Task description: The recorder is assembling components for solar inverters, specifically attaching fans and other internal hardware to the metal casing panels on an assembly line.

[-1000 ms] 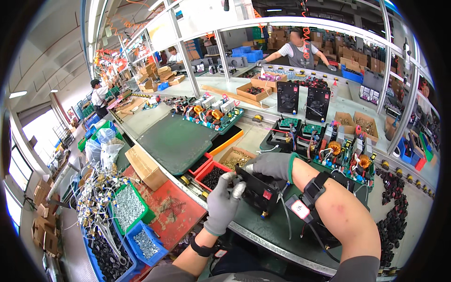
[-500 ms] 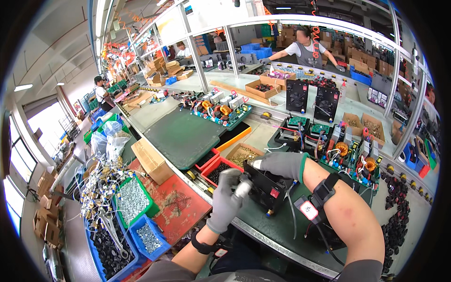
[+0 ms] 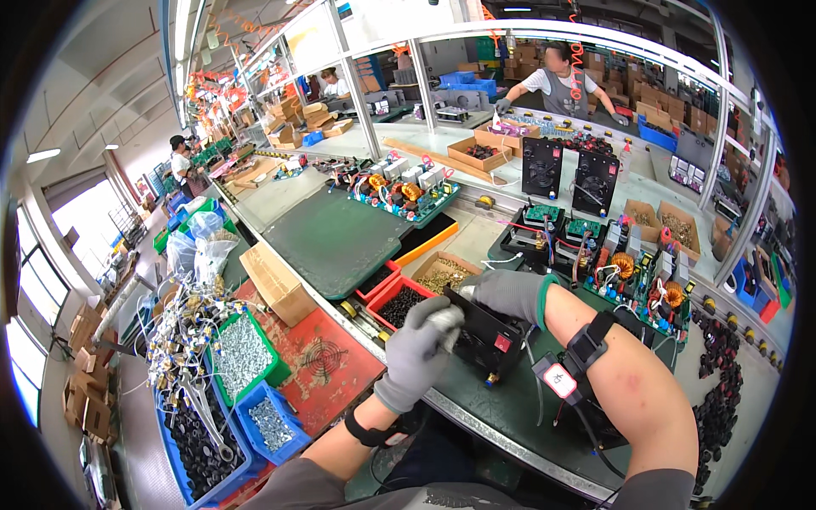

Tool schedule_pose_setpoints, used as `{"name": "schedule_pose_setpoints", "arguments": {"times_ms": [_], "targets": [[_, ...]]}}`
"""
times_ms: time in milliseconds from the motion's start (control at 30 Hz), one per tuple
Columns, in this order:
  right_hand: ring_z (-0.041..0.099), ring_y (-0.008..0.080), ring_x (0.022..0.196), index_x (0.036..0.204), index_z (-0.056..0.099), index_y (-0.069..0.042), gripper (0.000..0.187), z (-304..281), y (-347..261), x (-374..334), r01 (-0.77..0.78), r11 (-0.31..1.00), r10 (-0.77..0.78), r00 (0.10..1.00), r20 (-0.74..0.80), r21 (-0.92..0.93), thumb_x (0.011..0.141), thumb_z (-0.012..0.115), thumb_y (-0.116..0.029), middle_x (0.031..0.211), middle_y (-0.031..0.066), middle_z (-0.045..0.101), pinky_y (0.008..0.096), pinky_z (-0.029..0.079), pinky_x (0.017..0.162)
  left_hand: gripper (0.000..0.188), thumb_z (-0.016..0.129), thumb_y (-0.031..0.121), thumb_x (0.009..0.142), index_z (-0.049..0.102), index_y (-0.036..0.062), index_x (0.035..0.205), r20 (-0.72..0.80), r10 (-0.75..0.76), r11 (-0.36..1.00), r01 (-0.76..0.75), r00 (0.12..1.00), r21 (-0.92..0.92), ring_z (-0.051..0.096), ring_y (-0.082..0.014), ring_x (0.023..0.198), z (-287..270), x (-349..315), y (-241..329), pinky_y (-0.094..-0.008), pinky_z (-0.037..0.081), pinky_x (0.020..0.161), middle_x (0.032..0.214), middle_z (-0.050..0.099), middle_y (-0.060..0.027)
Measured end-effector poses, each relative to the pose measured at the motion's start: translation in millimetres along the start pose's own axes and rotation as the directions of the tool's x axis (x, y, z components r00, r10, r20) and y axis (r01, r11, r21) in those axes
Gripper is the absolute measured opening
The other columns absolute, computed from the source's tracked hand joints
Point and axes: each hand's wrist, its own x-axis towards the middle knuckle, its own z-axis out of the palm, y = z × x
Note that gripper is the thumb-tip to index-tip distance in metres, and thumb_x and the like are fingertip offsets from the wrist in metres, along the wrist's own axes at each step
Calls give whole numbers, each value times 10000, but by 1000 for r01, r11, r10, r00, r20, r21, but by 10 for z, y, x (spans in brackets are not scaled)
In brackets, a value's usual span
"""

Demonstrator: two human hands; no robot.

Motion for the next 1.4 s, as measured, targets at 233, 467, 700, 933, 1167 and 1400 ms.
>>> {"name": "schedule_pose_setpoints", "arguments": {"times_ms": [233, 467, 700, 933, 1167, 1400], "targets": [[622, 295, 1116, 1255, 609, -35, 361, -50, -84, -77, -23, 999, 23, 1000, 4, 41, 930, 489, -139, 1243, 165, 643, 362, 470, 1005, 306, 753, 154, 830, 640, 142, 1114, 75, -242, 956, 251, 967, -155, 685, -237, 758, 2, 27, 37, -318, 527, 605, 1047, 655, -66], [585, 321, 1195, 1328, 579, -45, 430, -64, -17, -60, 241, 907, -246, 969, 31, -346, 915, 514, -147, 1328, 176, 600, 373, 467, 1017, 354, 792, 210, 801, 639, 157, 1115, 97, -198, 958, 213, 975, -193, 676, -238, 716, -91, 81, -64, -321, 521, 585, 1014, 672, -60], [598, 301, 1179, 1278, 602, -36, 378, -12, -90, -25, 3, 1000, -3, 1000, 15, -9, 965, 473, -205, 1266, 190, 621, 371, 484, 979, 255, 740, 175, 828, 666, 161, 1072, 135, 1, 993, -17, 991, 119, 660, -253, 698, -140, 103, -2, -347, 524, 591, 1022, 656, -49], [614, 318, 1130, 1252, 611, -22, 380, -45, 58, -50, 263, 934, -269, 963, 11, -241, 1011, 449, -268, 1218, 196, 638, 363, 490, 974, 418, 778, 310, 856, 586, 33, 1104, 229, -394, 870, 442, 890, -219, 671, -211, 798, -130, 115, 41, -340, 540, 717, 1005, 692, -75], [593, 358, 1158, 1162, 634, 1, 299, 43, 218, 87, 429, 725, -439, 891, 119, -538, 919, 535, -140, 1219, 222, 622, 387, 494, 989, 397, 737, 85, 697, 646, 156, 1077, 217, 183, 953, -227, 959, 201, 650, -241, 724, -154, 153, -71, -352, 508, 596, 1008, 630, -63], [604, 359, 1146, 1193, 618, -27, 304, 18, 88, 25, 170, 956, -179, 984, -15, -238, 922, 516, -118, 1222, 206, 629, 389, 498, 988, 326, 754, 206, 826, 608, 117, 1104, 234, -22, 1000, 27, 972, -15, 670, -257, 747, -193, 170, -68, -347, 525, 628, 1017, 667, -72]]}}
